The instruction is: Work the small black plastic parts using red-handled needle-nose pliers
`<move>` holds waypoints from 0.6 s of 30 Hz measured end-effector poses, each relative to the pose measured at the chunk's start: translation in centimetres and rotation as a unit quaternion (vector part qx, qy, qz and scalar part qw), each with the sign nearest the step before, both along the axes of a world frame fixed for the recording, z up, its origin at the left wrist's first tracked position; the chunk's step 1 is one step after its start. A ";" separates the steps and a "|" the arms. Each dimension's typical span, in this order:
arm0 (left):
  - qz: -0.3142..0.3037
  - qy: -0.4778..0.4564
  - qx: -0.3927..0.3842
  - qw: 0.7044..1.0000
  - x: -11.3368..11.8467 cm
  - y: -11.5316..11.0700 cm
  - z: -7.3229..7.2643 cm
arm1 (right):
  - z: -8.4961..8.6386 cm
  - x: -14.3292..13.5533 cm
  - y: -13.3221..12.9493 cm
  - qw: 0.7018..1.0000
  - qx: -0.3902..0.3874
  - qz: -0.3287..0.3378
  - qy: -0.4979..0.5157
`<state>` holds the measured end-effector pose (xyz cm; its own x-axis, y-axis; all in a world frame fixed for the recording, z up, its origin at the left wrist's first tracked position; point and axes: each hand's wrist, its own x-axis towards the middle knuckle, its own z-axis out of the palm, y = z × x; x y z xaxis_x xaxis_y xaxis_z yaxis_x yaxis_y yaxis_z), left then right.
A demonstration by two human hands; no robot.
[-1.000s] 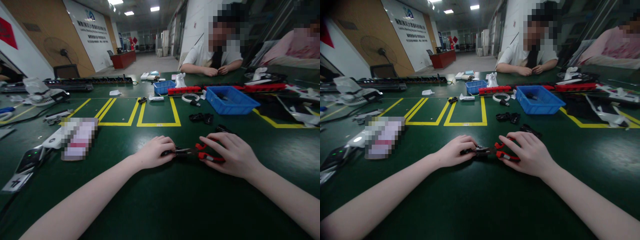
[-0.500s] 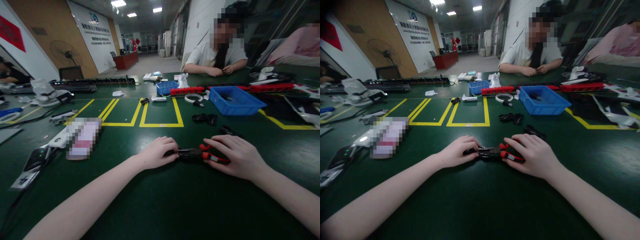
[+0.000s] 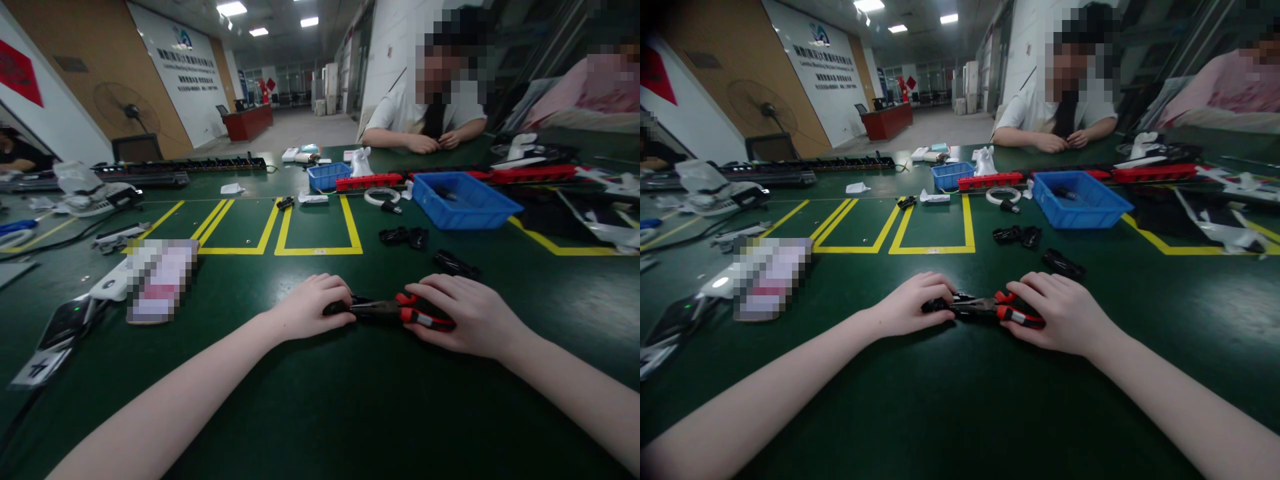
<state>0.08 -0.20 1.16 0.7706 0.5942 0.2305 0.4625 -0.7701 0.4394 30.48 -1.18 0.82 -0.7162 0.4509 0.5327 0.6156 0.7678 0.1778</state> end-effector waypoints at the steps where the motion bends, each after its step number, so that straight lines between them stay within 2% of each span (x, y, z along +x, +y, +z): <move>1: 0.000 0.002 -0.001 1.000 0.0 0.0 0.0 | 0.0 0.0 0.0 1.000 0.001 0.001 -0.001; 18: 0.002 0.000 0.010 1.000 0.0 0.0 -0.3 | -0.2 0.7 0.4 0.998 0.046 -0.008 -0.049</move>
